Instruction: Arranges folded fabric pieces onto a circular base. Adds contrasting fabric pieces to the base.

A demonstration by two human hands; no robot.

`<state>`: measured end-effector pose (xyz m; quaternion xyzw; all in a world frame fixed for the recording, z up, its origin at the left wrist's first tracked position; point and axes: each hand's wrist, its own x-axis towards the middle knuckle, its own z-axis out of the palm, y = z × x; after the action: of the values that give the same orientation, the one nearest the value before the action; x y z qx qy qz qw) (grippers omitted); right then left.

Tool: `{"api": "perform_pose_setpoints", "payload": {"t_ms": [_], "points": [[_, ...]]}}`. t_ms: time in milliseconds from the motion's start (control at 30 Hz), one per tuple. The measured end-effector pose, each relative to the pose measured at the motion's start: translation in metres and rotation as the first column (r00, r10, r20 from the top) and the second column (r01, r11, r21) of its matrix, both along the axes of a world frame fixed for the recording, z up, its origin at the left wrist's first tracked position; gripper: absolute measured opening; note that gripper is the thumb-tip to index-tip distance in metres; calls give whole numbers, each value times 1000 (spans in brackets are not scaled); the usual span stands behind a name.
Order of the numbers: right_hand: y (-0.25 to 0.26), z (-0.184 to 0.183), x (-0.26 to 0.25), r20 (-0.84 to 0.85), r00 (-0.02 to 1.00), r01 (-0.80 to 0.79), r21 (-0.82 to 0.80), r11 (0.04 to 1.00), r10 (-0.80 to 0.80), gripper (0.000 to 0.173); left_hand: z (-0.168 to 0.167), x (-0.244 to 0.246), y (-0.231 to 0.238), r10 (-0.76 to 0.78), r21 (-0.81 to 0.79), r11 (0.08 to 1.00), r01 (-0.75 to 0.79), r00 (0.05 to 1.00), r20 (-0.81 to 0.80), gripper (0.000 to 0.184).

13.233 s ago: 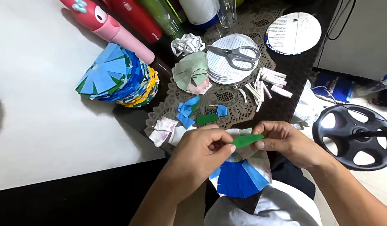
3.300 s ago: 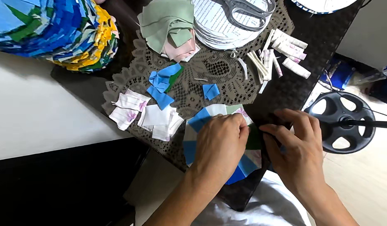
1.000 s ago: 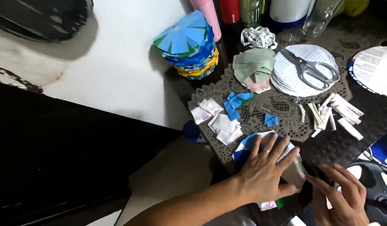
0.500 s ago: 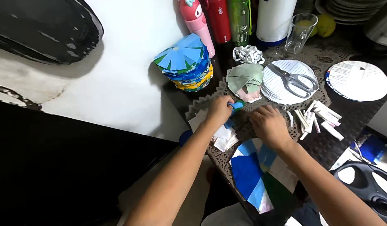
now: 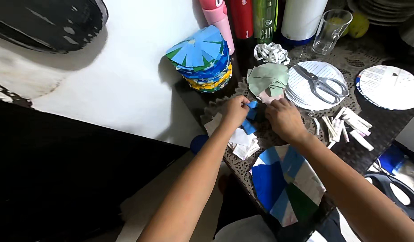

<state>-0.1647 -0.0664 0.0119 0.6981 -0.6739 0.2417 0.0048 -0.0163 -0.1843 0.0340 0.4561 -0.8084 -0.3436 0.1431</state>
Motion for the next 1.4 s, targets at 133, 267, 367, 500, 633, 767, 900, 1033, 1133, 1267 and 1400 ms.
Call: {"api": "perform_pose_setpoints", "payload": {"t_ms": [133,267,367,500,633,767,900,1033,1133,1267,1400], "points": [[34,33,-14,616,737,84,326,942,-279,16,3,-1,6,0,11,1000,0,1000,-3,26],[62,47,-24,932,86,-39,356,934,-352,16,25,5,41,-103,115,985,126,977,-186,32],[78,49,-22,931,-66,-121,348,930,-358,22,36,3,79,-82,369,896,247,909,-409,26],[93,40,-16,923,-158,-181,322,929,-350,24,33,-8,109,37,467,847,254,848,-529,3],[112,30,4,918,321,261,150,954,-232,9,27,-12,122,-4,276,949,152,883,-469,3],[125,23,19,810,554,396,-51,917,-194,11,21,-15,137,-106,28,991,130,901,-421,3],[126,19,21,849,487,421,-25,907,-202,8,18,-19,149,-155,-76,988,136,894,-419,6],[127,16,20,867,453,437,-13,899,-208,5,17,-20,154,-159,-90,987,134,901,-404,8],[127,14,19,881,428,437,-6,899,-202,6,17,-20,155,-153,-87,988,129,902,-403,8],[129,14,19,901,393,429,-3,903,-184,8,21,-19,152,-140,-30,990,139,912,-385,5],[130,11,20,891,426,443,-52,895,-159,7,21,-19,151,-150,-51,989,141,922,-356,5]]}}
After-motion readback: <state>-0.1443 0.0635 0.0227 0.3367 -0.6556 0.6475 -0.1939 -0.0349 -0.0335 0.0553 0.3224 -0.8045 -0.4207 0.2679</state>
